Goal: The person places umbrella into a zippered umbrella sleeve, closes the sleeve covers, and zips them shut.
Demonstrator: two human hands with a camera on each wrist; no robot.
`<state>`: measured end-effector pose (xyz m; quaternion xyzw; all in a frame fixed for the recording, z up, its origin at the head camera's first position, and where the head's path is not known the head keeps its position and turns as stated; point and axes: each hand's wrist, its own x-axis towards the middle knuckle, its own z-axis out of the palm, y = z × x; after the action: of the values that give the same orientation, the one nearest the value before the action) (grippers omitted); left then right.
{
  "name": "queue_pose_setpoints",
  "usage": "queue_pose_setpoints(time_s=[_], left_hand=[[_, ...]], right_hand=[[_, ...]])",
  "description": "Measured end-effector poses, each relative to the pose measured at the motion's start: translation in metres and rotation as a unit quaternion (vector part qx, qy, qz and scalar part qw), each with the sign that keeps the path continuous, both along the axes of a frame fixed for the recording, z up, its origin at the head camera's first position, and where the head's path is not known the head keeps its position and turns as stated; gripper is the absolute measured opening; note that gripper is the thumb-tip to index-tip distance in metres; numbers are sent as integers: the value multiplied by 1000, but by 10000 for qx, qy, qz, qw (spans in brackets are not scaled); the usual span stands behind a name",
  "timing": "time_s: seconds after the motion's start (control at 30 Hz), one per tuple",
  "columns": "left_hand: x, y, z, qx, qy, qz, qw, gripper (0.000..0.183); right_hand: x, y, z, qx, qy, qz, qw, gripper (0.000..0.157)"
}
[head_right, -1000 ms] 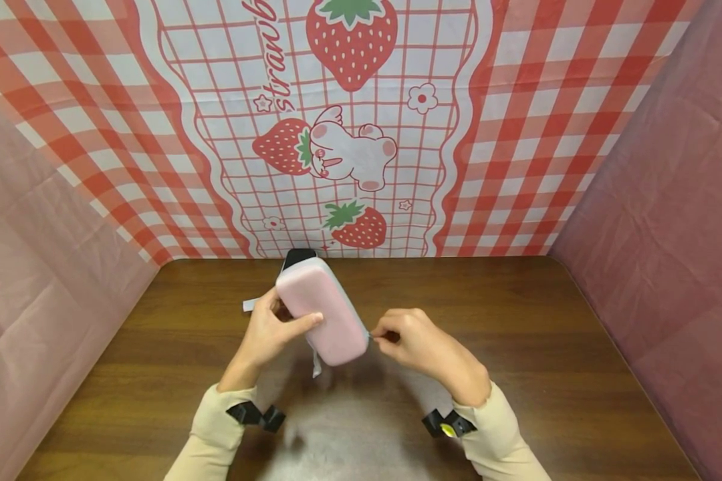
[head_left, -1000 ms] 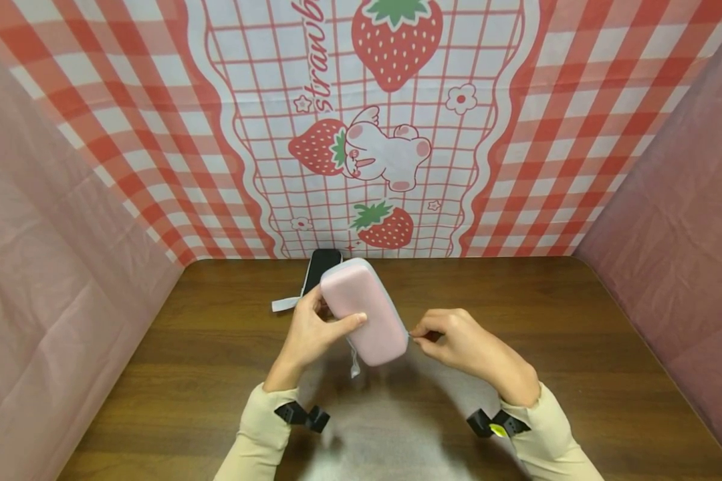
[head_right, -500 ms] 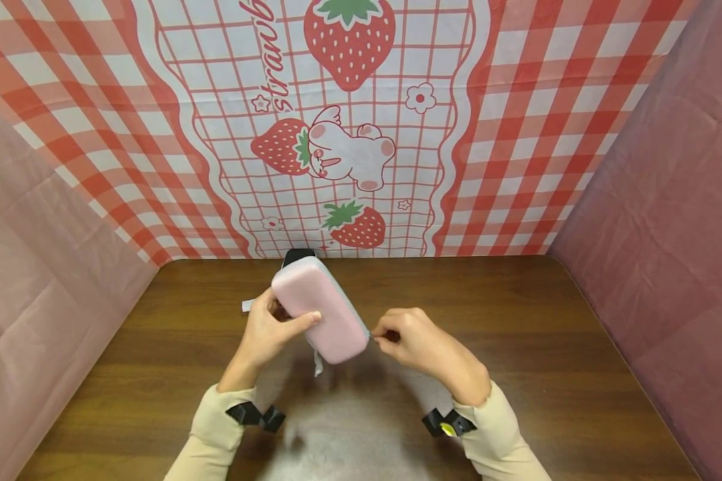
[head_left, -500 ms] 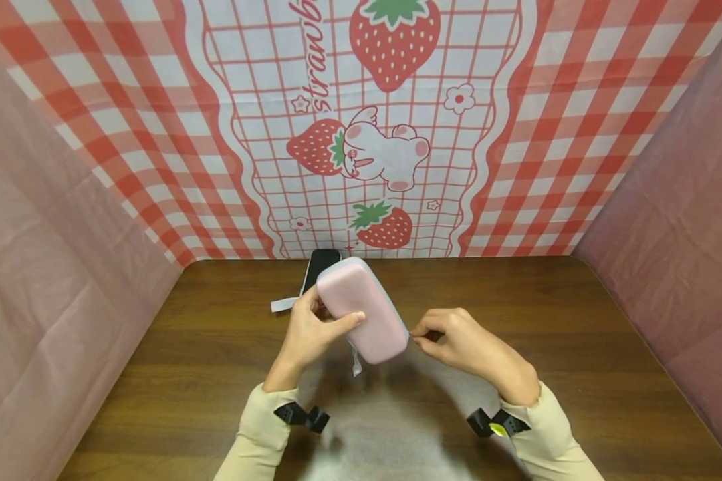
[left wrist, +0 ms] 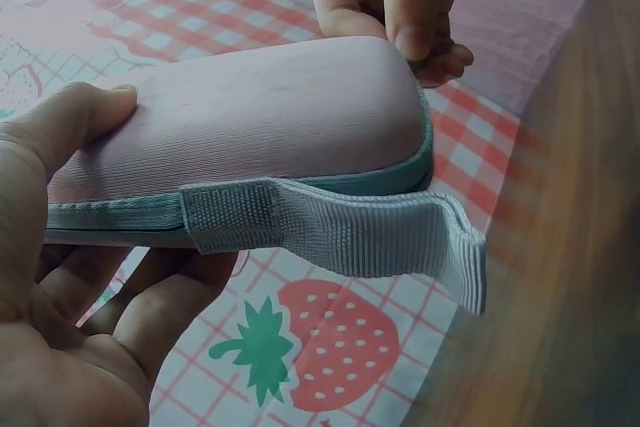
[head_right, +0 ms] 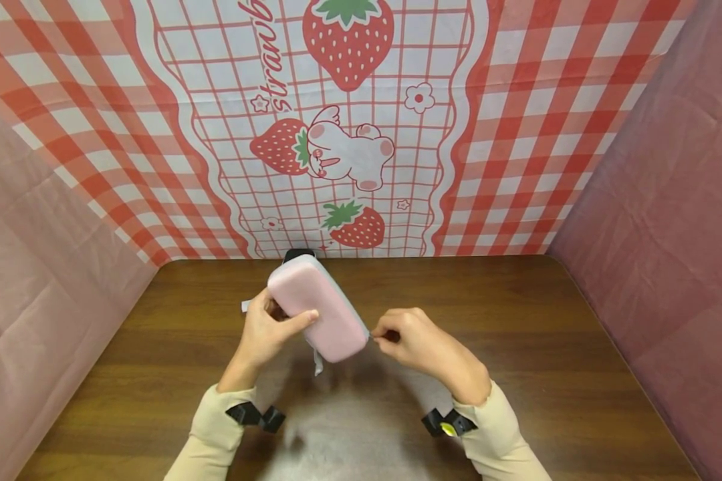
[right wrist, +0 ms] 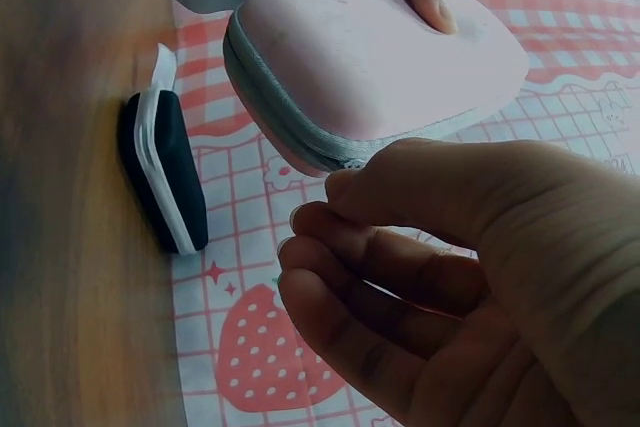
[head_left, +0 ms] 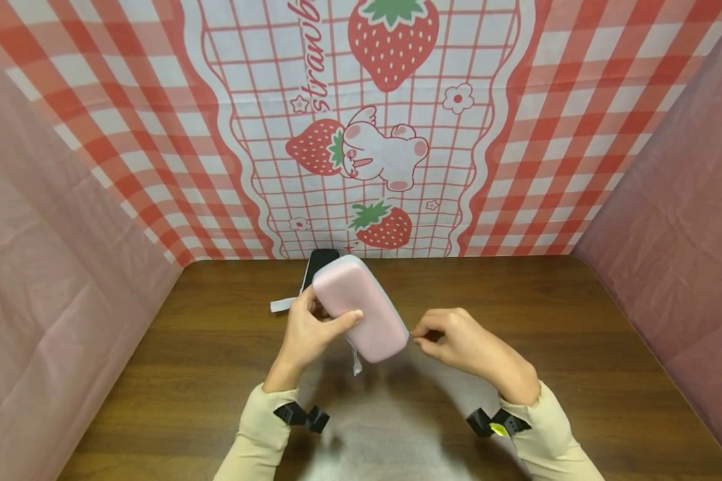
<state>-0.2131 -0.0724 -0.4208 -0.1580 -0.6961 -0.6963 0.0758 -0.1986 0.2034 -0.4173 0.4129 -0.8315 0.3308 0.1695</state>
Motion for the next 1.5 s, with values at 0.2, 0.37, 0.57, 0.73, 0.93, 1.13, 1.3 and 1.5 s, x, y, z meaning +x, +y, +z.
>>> queue_pose_setpoints(time_s=[0.2,0.37,0.57,0.73,0.93,1.13,1.3,1.5], left_hand=[[-1,0,-1,75,101,84,9999,47],[-1,1,-2,111,156,132,9997,46],[-1,2,-2,166,150,186,9996,45],[-1,2,-2,359,99,211,9991,48],[-2,5,-2,1206,104,-82,9926,52],[-1,7,-3,1523,-24,-234,9881,48],[-1,10,-4,1685,-220,-389,9847,45],[-1,12,-5,1458,-849,-555,9841,47]], right_hand=[[0,0,-1,7,-96,-11,10000,23],[1,-2,-1,13,-151,33,9999,23],[1,-3,-1,77,-174,64,9998,22],[0,0,2,311,-194,-284,9989,15],[-1,5,5,-22,-690,-681,9953,28],[2,2,3,-325,-1071,-463,9926,51],[4,-2,3,-409,-1354,-471,9888,59],[2,-3,1,-586,-1542,-520,9849,49]])
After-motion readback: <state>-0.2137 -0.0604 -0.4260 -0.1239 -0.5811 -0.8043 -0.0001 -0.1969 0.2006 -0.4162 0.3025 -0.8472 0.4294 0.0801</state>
